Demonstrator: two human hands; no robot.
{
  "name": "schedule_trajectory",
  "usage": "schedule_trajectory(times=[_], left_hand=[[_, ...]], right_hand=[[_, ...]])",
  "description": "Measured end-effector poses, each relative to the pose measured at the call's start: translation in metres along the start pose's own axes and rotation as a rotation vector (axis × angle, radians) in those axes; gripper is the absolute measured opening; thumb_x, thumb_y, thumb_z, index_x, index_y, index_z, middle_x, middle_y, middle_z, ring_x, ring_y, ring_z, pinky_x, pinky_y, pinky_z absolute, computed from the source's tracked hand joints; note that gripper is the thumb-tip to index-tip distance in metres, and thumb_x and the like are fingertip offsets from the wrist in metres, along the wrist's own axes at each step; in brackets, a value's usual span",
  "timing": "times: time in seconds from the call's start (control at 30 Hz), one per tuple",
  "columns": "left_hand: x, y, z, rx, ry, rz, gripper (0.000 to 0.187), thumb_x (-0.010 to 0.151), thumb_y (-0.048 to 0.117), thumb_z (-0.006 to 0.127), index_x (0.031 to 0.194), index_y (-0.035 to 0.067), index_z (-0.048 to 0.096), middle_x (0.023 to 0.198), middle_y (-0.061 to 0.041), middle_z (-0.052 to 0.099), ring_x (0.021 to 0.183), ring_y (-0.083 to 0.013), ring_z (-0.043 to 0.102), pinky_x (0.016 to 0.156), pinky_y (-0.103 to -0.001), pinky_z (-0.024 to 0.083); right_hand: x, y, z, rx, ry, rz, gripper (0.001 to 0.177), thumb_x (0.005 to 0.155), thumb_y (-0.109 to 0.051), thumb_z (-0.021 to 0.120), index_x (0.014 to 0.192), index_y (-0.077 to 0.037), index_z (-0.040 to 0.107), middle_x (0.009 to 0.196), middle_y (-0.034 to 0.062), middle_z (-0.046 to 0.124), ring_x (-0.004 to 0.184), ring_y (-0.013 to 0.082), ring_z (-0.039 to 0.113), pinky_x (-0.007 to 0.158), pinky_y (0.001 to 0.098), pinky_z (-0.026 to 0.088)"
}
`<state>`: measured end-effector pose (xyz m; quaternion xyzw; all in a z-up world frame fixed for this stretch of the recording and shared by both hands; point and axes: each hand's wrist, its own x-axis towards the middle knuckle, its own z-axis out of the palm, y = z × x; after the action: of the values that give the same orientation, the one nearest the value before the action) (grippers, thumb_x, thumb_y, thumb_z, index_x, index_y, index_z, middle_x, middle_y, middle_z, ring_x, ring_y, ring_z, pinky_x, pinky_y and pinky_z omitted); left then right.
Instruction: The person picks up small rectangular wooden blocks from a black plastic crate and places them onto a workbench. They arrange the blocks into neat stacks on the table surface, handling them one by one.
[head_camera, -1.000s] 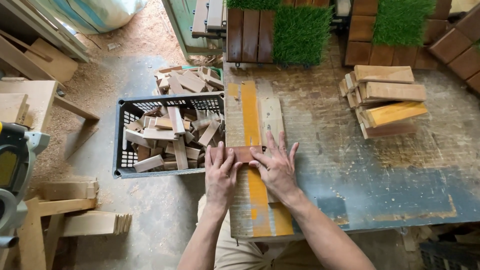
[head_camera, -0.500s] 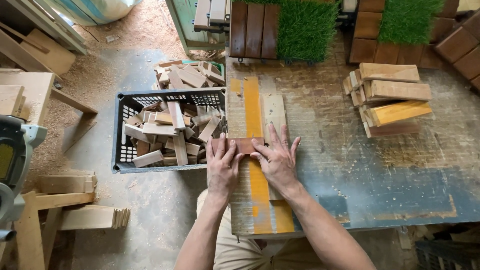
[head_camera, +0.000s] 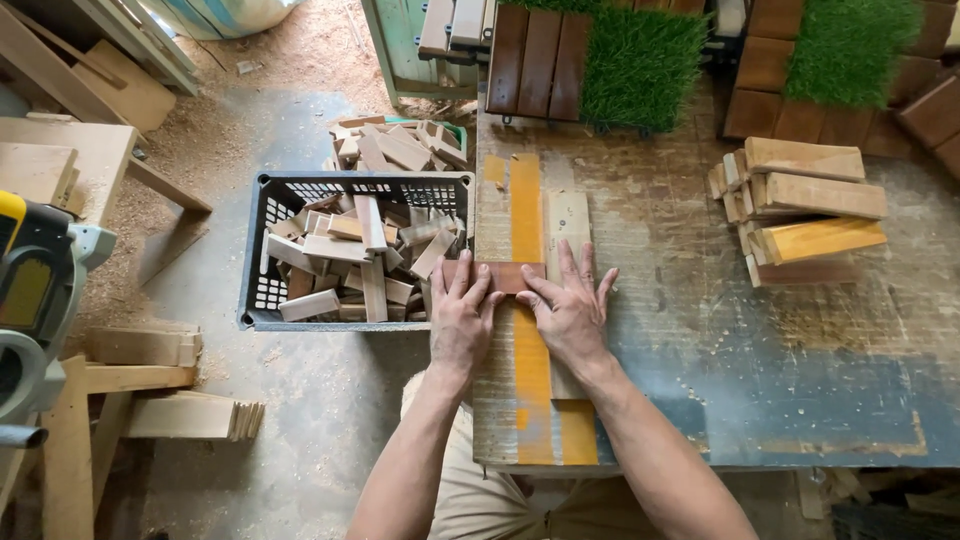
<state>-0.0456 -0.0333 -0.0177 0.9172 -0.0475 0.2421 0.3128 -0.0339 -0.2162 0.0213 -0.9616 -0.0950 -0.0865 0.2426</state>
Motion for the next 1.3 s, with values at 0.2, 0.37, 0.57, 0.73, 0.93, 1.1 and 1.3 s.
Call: schedule_trajectory(times=[0.2, 0.37, 0.57, 0.73, 0.93, 1.1, 1.3], left_hand=[[0.001, 0.0, 0.006, 0.004, -0.019, -0.012, 0.044, 0.093, 0.041, 0.073, 0.127, 0.013, 0.073, 0.151, -0.012, 0.056, 0.14, -0.0543, 0.039, 0.119, -0.059, 0.035], [0.006, -0.007, 0.01, 0.02, -0.027, -0.012, 0.044, 0.092, 0.041, 0.073, 0.127, 0.013, 0.073, 0.149, -0.013, 0.058, 0.14, -0.0544, 0.04, 0.119, -0.06, 0.034], [0.038, -0.012, 0.022, 0.182, -0.011, -0.08, 0.043, 0.078, 0.045, 0.082, 0.115, 0.024, 0.074, 0.13, -0.003, 0.061, 0.13, -0.0422, 0.05, 0.11, -0.069, 0.04], [0.058, 0.004, 0.031, 0.393, 0.02, -0.168, 0.053, 0.068, 0.058, 0.086, 0.102, 0.022, 0.067, 0.106, -0.005, 0.059, 0.112, -0.0367, 0.058, 0.105, -0.066, 0.044], [0.041, 0.028, 0.002, 0.274, -0.243, -0.323, 0.034, 0.097, 0.048, 0.061, 0.106, 0.016, 0.067, 0.094, -0.014, 0.069, 0.084, -0.0394, 0.075, 0.087, -0.054, 0.054], [0.02, 0.023, -0.009, 0.025, -0.37, -0.591, 0.021, 0.094, 0.046, 0.066, 0.1, 0.027, 0.07, 0.09, -0.012, 0.078, 0.092, -0.0411, 0.076, 0.084, -0.052, 0.059], [0.036, 0.018, -0.04, -0.214, -0.113, -0.662, 0.025, 0.094, 0.036, 0.061, 0.106, 0.019, 0.076, 0.099, -0.014, 0.077, 0.101, -0.0382, 0.073, 0.089, -0.052, 0.055]], right_hand=[[0.003, -0.005, -0.004, 0.002, -0.021, 0.034, 0.039, 0.091, -0.054, 0.067, 0.128, -0.039, 0.071, 0.165, 0.0097, 0.037, 0.155, 0.0425, 0.017, 0.116, 0.0774, 0.006], [0.009, -0.005, -0.002, -0.017, -0.013, 0.039, 0.04, 0.091, -0.054, 0.066, 0.128, -0.039, 0.071, 0.166, 0.0116, 0.034, 0.156, 0.0431, 0.014, 0.115, 0.0779, 0.004], [0.042, -0.008, 0.004, -0.099, -0.075, 0.118, 0.04, 0.092, -0.056, 0.064, 0.13, -0.044, 0.068, 0.169, 0.014, 0.027, 0.157, 0.0418, 0.011, 0.115, 0.0791, 0.003], [0.04, -0.027, 0.001, -0.151, 0.014, 0.109, 0.054, 0.091, -0.047, 0.068, 0.142, -0.029, 0.062, 0.17, 0.0221, 0.018, 0.157, 0.0447, 0.009, 0.116, 0.0791, 0.005], [-0.027, -0.024, -0.004, 0.042, 0.135, -0.051, 0.054, 0.088, -0.026, 0.072, 0.141, -0.02, 0.062, 0.165, 0.0234, 0.028, 0.153, 0.0487, 0.017, 0.117, 0.0737, 0.011], [-0.039, -0.039, 0.0, -0.01, 0.226, -0.173, 0.046, 0.088, -0.029, 0.074, 0.132, -0.016, 0.067, 0.164, 0.0172, 0.036, 0.155, 0.0427, 0.017, 0.116, 0.0732, 0.009], [0.011, -0.074, 0.009, -0.293, 0.101, -0.126, 0.049, 0.095, -0.055, 0.06, 0.129, -0.02, 0.067, 0.138, 0.0234, 0.062, 0.152, 0.0431, 0.028, 0.106, 0.0882, -0.003]])
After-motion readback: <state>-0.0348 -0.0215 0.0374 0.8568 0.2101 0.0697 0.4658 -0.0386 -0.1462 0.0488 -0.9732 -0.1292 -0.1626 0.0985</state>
